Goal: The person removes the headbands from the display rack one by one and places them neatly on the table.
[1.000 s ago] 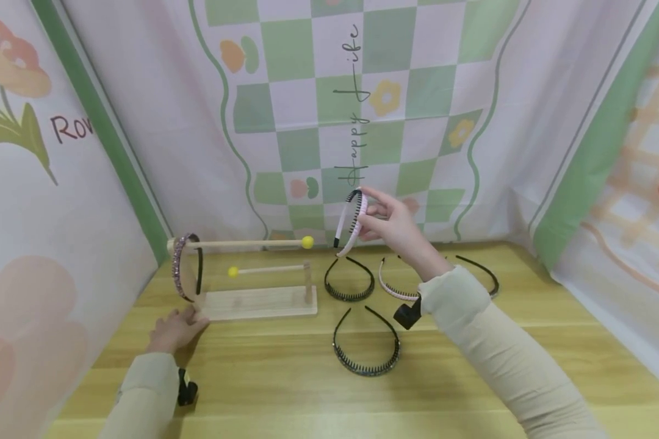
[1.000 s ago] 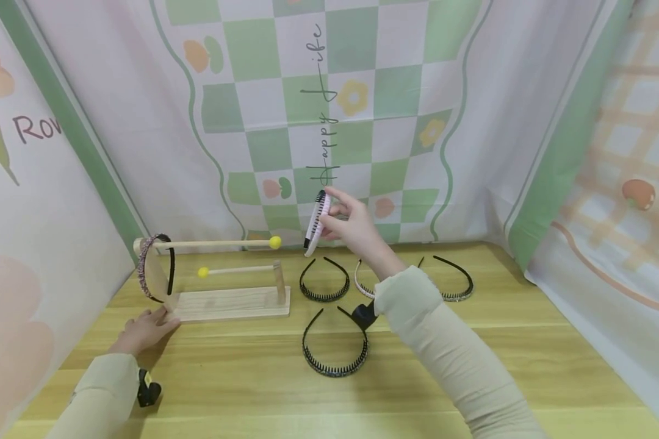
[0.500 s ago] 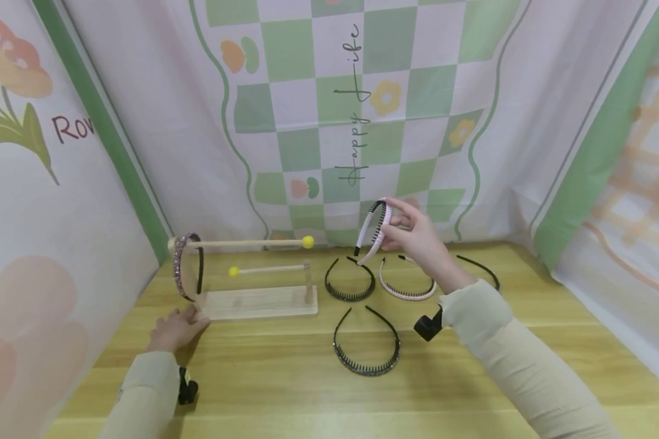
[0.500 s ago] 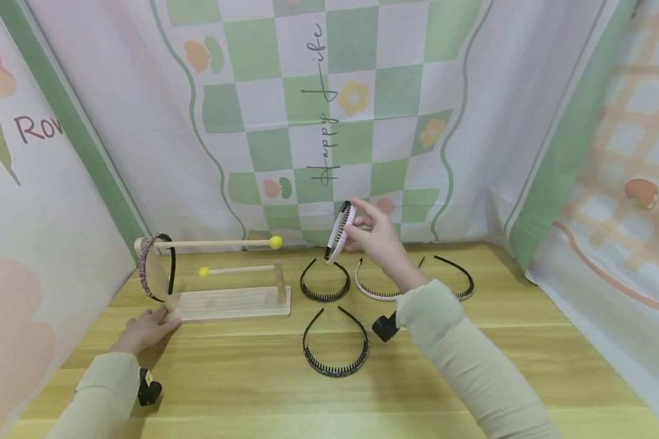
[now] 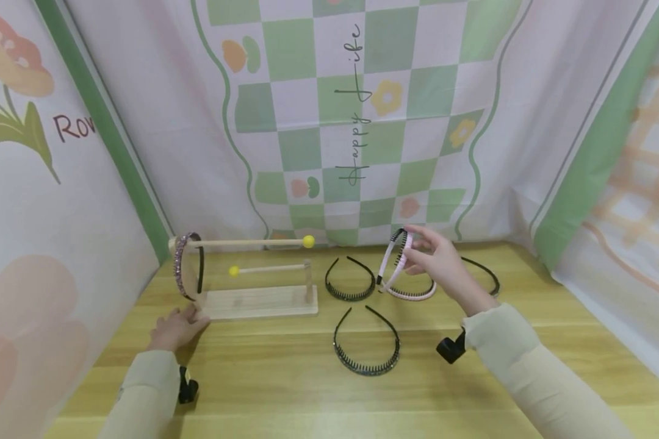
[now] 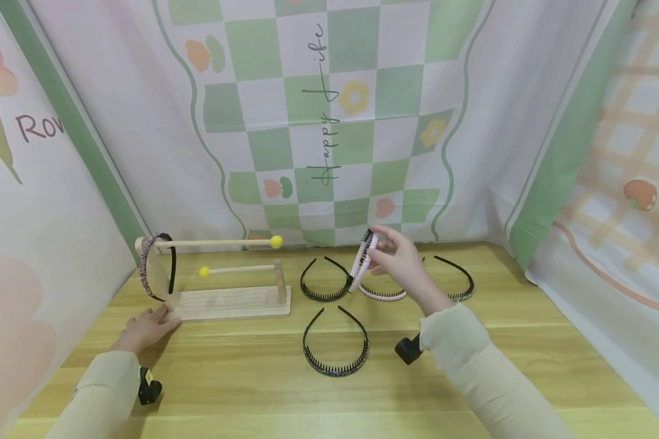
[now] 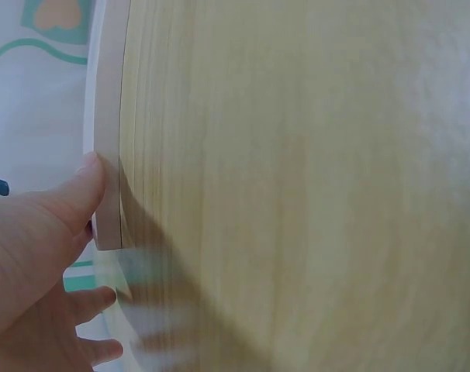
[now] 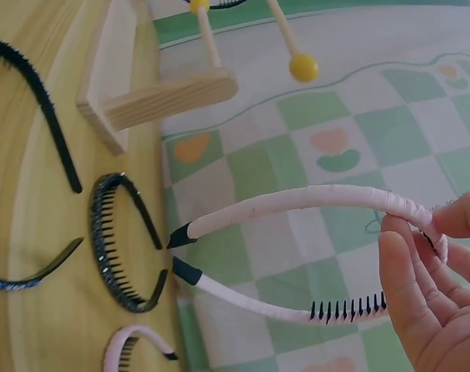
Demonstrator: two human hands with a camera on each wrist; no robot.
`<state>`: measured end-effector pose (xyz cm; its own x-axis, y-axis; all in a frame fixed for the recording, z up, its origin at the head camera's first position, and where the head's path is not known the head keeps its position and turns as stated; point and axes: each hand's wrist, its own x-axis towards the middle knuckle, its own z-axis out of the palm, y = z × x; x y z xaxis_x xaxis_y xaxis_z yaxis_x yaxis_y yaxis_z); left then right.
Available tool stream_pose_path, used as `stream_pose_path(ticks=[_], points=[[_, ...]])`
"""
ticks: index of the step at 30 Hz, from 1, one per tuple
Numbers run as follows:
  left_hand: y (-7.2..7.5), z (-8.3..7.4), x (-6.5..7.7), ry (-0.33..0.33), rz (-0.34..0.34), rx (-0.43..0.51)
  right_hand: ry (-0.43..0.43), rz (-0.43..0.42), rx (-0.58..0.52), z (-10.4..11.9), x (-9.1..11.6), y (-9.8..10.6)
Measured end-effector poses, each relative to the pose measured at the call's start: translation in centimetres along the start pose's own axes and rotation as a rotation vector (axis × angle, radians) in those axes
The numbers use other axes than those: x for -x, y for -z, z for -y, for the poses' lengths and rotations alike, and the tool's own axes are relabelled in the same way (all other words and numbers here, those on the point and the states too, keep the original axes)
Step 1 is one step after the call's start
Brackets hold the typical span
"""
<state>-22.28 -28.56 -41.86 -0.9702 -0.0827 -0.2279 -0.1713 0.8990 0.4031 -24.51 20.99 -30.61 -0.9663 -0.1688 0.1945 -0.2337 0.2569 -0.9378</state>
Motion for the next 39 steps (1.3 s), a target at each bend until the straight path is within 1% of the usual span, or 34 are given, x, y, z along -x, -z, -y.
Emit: stream_pose_path(ticks=[4, 9, 17, 30, 35, 39], points=[[0.0, 0.0, 0.0, 0.005, 0.007, 0.019, -0.011, -0.001, 0.031, -1.0, 0.8, 0.7], [0.0, 0.0, 0.1, 0.005, 0.005, 0.028, -0.022, 0.003, 0.028, -2.0, 1.9, 1.5], [0.0, -0.1, 0.3, -0.027, -0.016, -0.03, -0.02, 0.025, 0.067, -3.6, 3.6, 2.6], [0.1, -0.1, 0.2, -0.029, -0.012, -0.021, -0.057, 0.035, 0.121, -6.2, 6.1, 4.1], [0.0, -0.1, 0.2, -0.026, -0.008, -0.013, -0.074, 0.043, 0.175, -6.7, 6.9, 4.9], [0.0, 0.0, 0.1, -0.022, -0.002, -0.006, -0.114, 0.072, 0.231, -7.0, 7.7, 5.6]])
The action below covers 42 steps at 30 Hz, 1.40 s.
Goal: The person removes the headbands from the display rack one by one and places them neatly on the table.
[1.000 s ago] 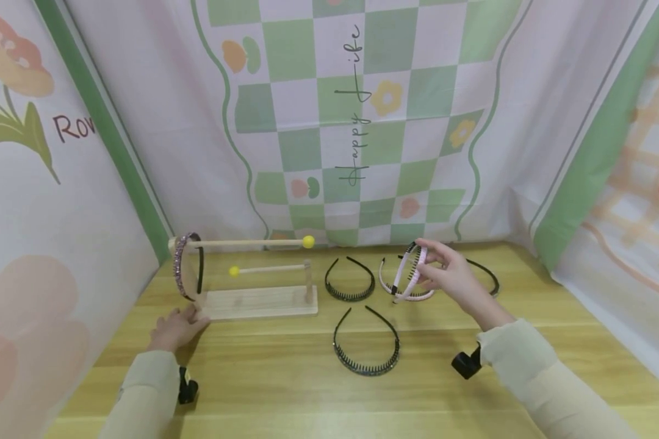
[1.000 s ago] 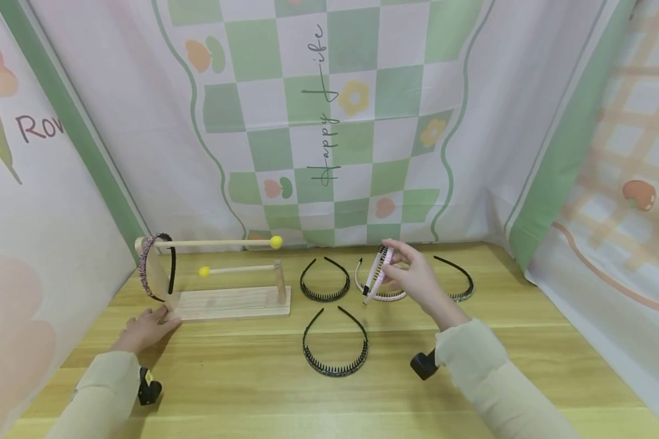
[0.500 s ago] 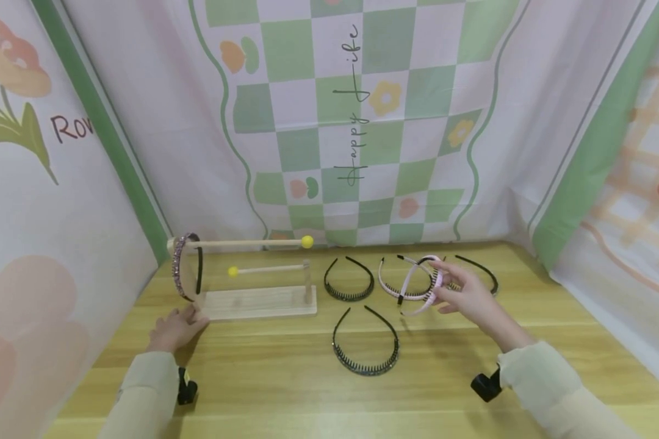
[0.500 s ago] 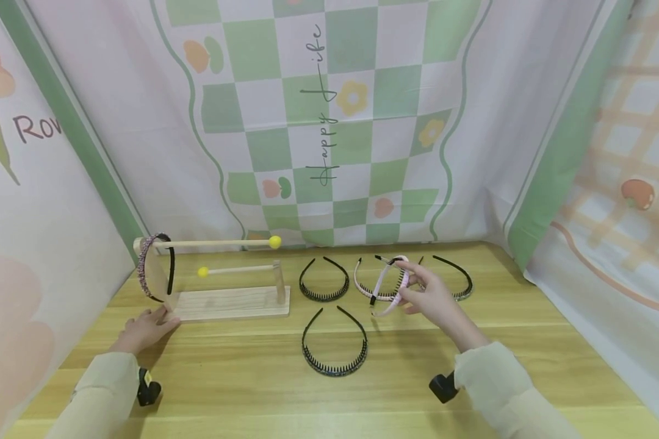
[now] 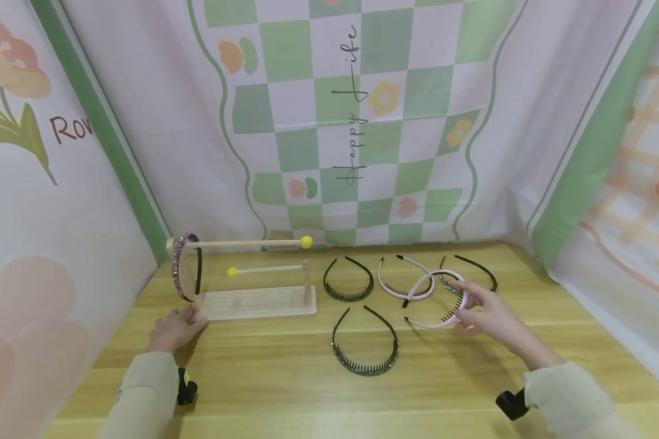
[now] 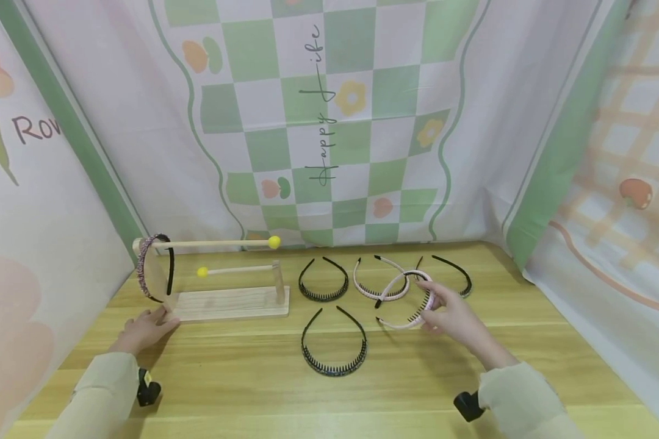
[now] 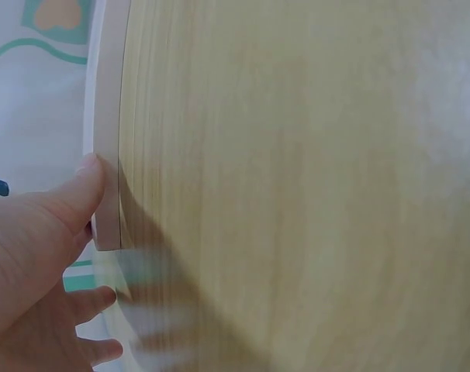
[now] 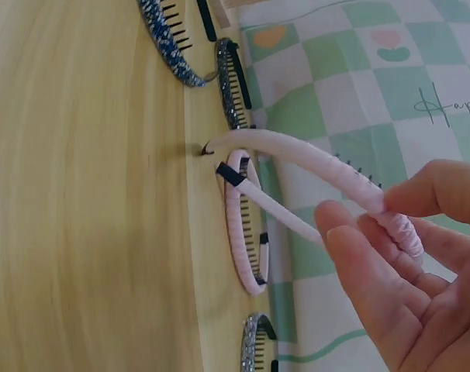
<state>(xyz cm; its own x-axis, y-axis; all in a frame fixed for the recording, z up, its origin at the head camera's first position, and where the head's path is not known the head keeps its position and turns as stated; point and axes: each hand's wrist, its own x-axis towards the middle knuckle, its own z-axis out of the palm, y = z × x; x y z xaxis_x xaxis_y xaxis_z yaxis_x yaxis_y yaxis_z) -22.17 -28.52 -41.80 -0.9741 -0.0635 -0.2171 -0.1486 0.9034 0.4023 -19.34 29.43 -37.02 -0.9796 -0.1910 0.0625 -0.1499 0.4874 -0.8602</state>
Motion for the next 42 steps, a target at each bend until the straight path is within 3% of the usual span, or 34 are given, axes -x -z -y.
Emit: stream_pose_path(ticks=[6, 23, 33, 42], points=[[0.0, 0.0, -0.1, -0.008, -0.002, -0.008, -0.079, 0.048, 0.007, -0.8, 1.1, 0.6], [0.1, -0.1, 0.2, -0.005, 0.009, 0.014, -0.166, 0.239, -0.071, -1.9, 2.5, 0.2], [0.2, -0.2, 0.3, -0.007, 0.007, 0.013, -0.111, 0.313, 0.029, -2.3, 2.9, -1.3], [0.2, -0.2, 0.3, -0.012, 0.005, -0.001, -0.083, 0.374, 0.046, -2.7, 2.8, -3.1]])
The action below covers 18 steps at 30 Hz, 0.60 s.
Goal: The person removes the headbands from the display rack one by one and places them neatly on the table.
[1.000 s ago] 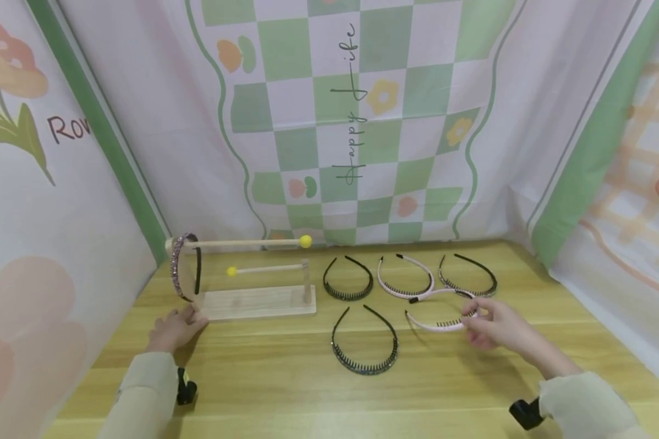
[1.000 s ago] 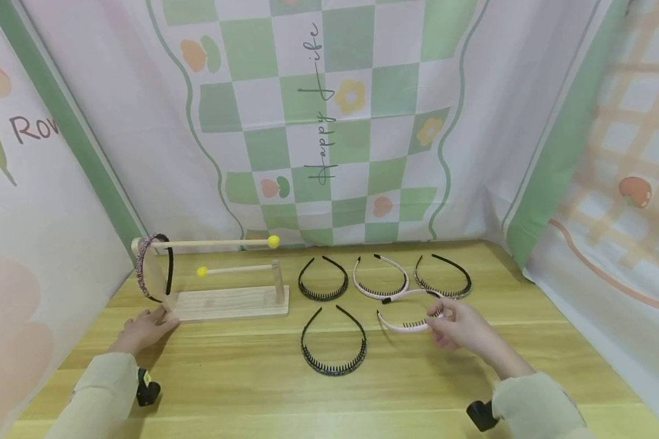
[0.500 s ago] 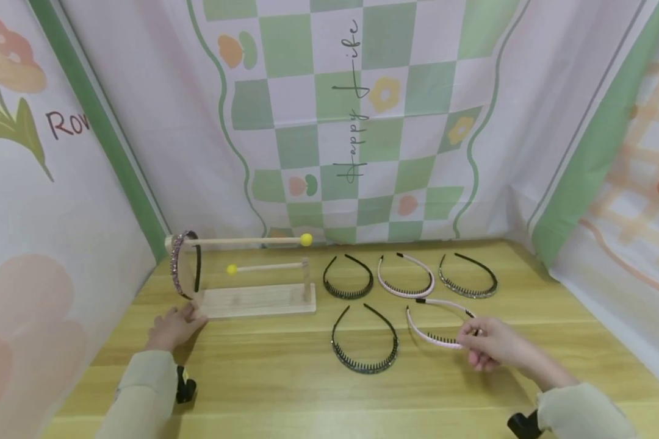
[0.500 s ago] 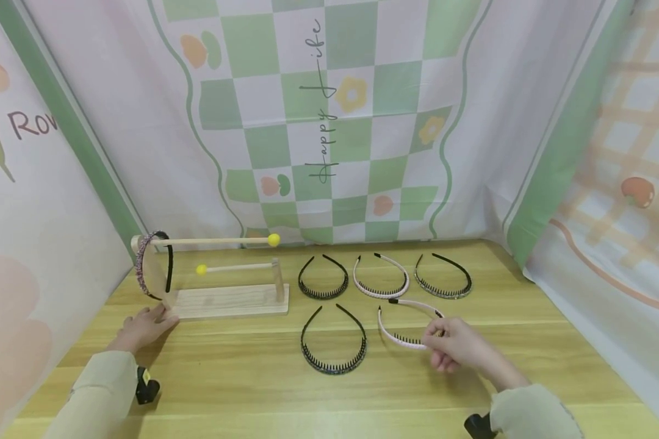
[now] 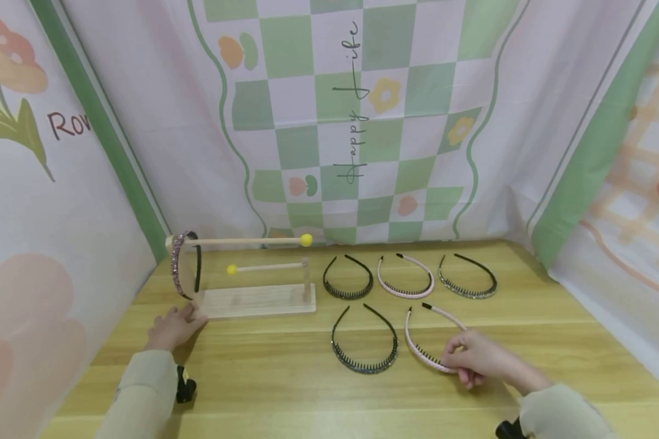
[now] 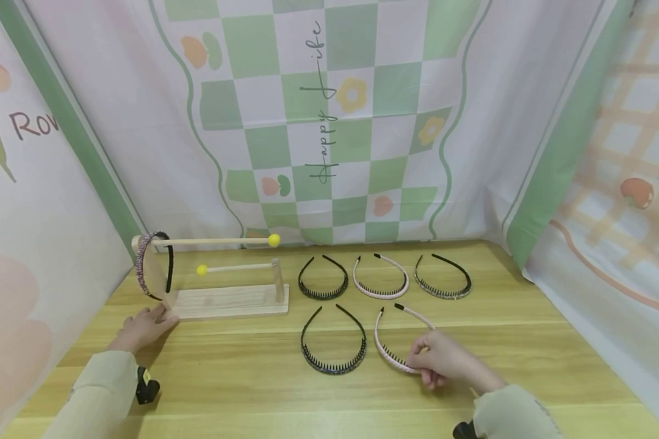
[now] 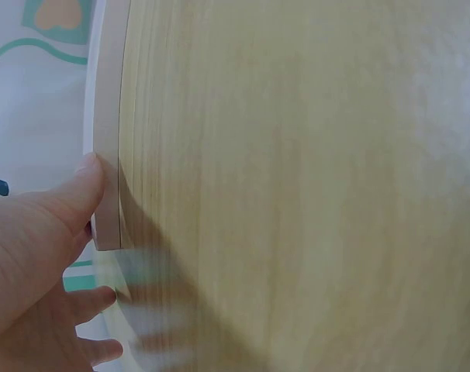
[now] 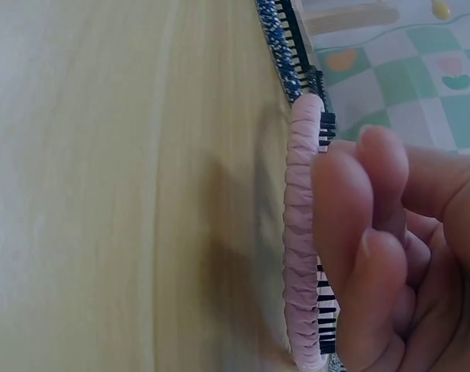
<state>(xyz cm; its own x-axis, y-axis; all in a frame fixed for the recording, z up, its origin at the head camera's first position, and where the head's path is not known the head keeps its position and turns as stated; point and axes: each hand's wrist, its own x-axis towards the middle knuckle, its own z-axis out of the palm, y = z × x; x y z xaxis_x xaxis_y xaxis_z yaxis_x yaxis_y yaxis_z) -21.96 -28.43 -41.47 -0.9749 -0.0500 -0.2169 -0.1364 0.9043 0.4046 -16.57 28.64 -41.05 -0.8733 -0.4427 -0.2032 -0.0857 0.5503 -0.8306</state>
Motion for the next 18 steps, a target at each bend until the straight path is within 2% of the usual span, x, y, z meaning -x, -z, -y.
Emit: stream_pose_path(ticks=[6, 18], points=[[-0.18, 0.23, -0.31, 0.002, -0.001, -0.012, 0.008, 0.003, 0.013, -0.01, -0.59, -0.49], [-0.01, -0.01, -0.02, 0.018, 0.004, 0.003, -0.038, 0.026, 0.006, -0.04, -1.1, -0.57]])
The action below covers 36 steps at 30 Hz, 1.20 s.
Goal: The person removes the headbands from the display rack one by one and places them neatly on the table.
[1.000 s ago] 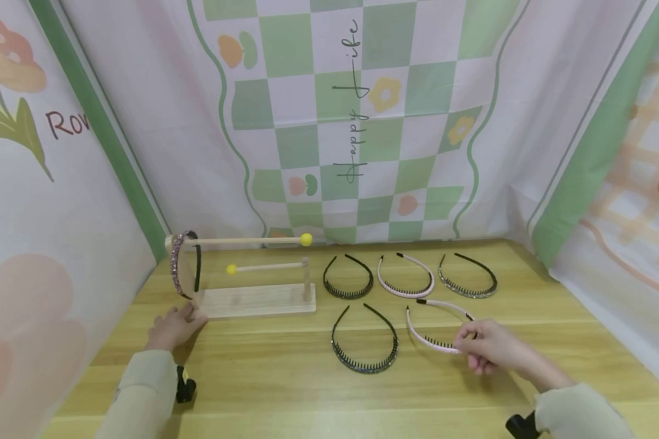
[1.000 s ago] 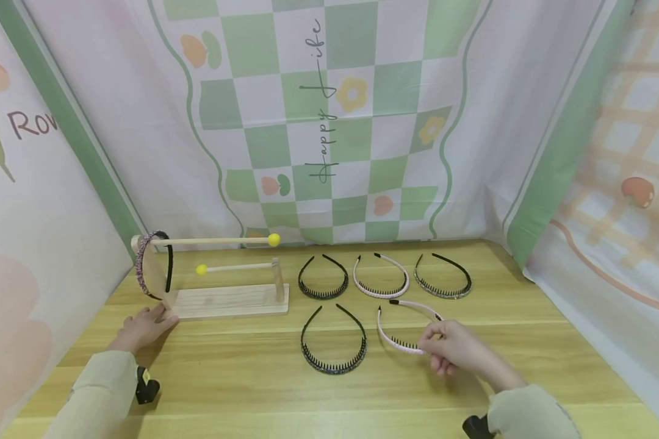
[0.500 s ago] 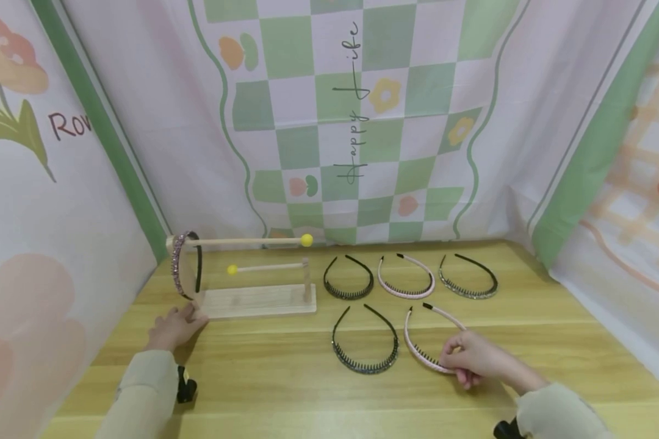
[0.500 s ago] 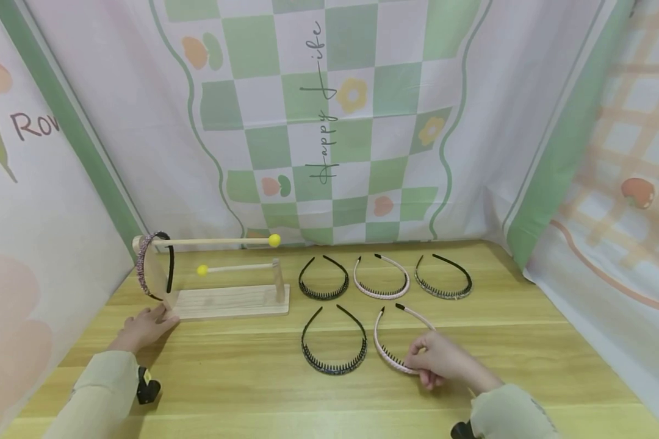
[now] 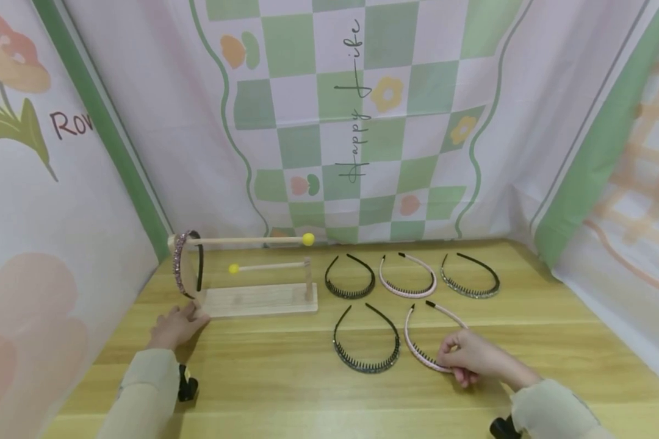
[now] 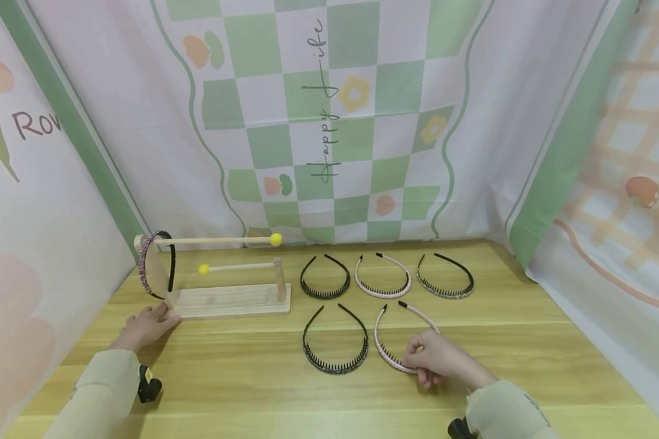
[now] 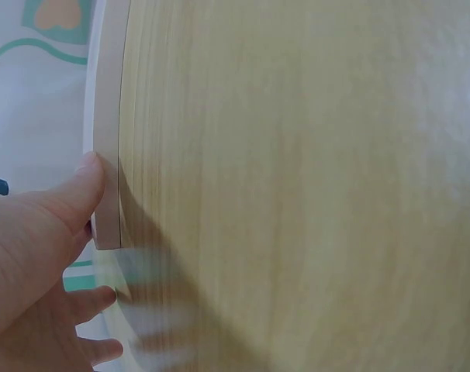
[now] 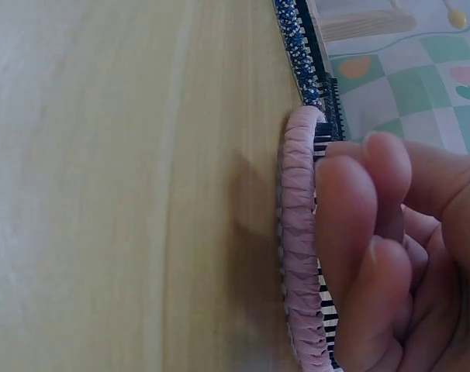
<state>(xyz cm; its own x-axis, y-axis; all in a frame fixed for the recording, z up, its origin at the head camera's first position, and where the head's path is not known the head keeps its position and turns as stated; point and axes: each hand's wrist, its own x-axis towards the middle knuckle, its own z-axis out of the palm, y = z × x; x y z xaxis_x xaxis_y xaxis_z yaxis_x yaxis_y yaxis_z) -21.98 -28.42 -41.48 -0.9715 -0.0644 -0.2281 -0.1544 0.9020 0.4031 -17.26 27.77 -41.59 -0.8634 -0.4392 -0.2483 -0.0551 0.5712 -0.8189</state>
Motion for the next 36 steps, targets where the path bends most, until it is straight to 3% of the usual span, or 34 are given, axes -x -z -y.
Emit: stream_pose_path(ticks=[18, 36], points=[[-0.1, 0.1, -0.1, 0.001, -0.005, 0.01, 0.033, -0.022, -0.063, 1.2, -0.6, 1.5], [-0.2, 0.2, -0.3, 0.008, -0.016, 0.014, 0.068, -0.119, 0.016, 8.4, -4.4, 5.9]])
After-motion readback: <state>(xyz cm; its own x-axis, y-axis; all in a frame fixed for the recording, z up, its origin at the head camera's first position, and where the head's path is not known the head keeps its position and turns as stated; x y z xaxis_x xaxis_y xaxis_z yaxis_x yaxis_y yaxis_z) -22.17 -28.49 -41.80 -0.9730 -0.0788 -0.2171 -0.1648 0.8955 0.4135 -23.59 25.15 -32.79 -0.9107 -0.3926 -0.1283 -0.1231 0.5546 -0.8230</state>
